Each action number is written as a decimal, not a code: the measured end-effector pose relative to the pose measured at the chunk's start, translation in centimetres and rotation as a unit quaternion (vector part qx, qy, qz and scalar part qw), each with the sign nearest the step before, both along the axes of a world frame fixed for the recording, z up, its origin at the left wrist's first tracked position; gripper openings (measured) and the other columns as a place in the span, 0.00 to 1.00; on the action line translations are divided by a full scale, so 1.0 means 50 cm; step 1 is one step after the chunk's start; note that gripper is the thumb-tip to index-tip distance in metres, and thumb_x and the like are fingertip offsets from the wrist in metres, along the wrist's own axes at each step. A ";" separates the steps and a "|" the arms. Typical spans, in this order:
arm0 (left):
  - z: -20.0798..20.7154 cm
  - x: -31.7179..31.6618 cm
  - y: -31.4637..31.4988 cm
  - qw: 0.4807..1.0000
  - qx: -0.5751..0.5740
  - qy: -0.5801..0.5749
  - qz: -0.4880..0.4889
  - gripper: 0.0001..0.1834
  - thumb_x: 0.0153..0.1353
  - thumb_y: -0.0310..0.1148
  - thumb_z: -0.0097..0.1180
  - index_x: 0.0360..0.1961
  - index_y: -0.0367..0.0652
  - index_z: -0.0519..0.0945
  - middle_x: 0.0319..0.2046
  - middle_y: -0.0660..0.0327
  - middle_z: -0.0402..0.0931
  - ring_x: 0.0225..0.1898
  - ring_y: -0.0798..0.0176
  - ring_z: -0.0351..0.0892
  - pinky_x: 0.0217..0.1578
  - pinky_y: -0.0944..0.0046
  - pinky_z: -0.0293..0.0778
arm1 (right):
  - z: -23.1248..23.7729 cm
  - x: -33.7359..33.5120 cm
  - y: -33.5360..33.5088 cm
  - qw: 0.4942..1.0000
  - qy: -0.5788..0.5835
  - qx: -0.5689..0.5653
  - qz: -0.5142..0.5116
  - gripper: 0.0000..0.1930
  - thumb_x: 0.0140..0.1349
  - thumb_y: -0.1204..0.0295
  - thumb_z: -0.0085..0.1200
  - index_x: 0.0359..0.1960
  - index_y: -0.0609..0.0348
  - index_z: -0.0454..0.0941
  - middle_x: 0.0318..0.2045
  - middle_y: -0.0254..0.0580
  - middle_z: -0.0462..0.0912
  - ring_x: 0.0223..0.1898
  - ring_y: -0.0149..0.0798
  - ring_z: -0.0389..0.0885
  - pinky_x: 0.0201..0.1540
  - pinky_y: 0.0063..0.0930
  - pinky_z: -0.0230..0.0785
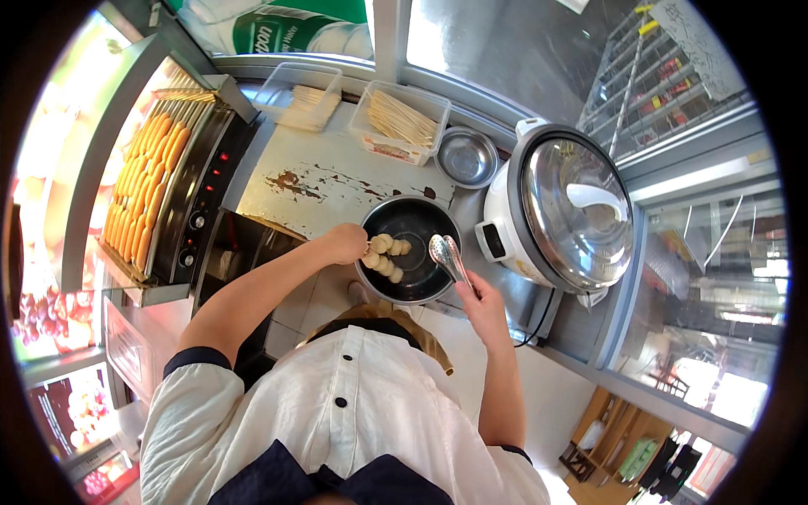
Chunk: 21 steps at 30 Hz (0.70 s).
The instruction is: The person uses tongs to pick up meatballs from a pot and slide them onto wooden skewers, then places the finished skewers into a multi-compartment heated display container.
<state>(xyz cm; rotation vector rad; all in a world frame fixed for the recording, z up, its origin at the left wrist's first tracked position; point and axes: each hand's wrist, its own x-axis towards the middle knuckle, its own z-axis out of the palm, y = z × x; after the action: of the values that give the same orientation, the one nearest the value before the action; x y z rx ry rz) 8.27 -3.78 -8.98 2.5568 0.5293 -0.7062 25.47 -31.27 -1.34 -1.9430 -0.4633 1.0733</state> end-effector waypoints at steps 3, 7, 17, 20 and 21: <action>0.041 0.000 -0.015 0.977 -0.122 -0.012 0.174 0.12 0.64 0.35 0.53 0.29 0.40 0.83 0.28 0.53 0.81 0.33 0.53 0.82 0.32 0.56 0.75 | -0.030 0.018 -0.009 0.977 -0.194 -0.038 0.080 0.23 0.65 0.62 0.57 0.59 0.60 0.77 0.27 0.40 0.81 0.27 0.36 0.77 0.31 0.31 0.67; 0.083 -0.041 -0.075 0.854 -0.277 -0.085 0.432 0.15 0.70 0.40 0.49 0.34 0.42 0.81 0.30 0.62 0.79 0.33 0.61 0.77 0.28 0.59 0.71 | -0.039 0.026 0.021 0.901 -0.393 -0.061 0.175 0.23 0.63 0.57 0.58 0.52 0.62 0.78 0.35 0.51 0.82 0.36 0.51 0.82 0.38 0.44 0.73; 0.178 -0.246 -0.351 0.427 -0.445 -0.382 0.688 0.13 0.72 0.44 0.48 0.36 0.49 0.80 0.22 0.74 0.67 0.23 0.77 0.61 0.22 0.74 0.60 | -0.160 0.025 0.107 0.694 -0.580 0.021 0.426 0.27 0.47 0.55 0.71 0.48 0.52 0.82 0.29 0.52 0.81 0.36 0.54 0.80 0.37 0.49 0.70; 0.217 -0.383 -0.453 0.311 -0.414 -0.496 0.697 0.12 0.74 0.42 0.45 0.35 0.50 0.75 0.23 0.75 0.67 0.23 0.78 0.60 0.21 0.74 0.59 | -0.199 0.035 0.126 0.627 -0.634 -0.038 0.451 0.32 0.52 0.49 0.67 0.57 0.49 0.77 0.34 0.52 0.82 0.37 0.56 0.81 0.41 0.51 0.70; 0.220 -0.438 -0.494 0.272 -0.377 -0.524 0.714 0.11 0.74 0.41 0.46 0.36 0.49 0.75 0.24 0.75 0.67 0.23 0.78 0.60 0.21 0.74 0.58 | -0.215 0.027 0.129 0.622 -0.639 -0.059 0.450 0.32 0.53 0.48 0.66 0.57 0.49 0.77 0.35 0.53 0.82 0.38 0.56 0.81 0.42 0.50 0.70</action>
<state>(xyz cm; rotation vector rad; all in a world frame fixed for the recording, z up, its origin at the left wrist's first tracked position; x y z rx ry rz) -13.61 -28.47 2.05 0.3733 1.1210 1.1113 26.84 -24.84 -12.08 -2.3344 -2.3718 -0.0941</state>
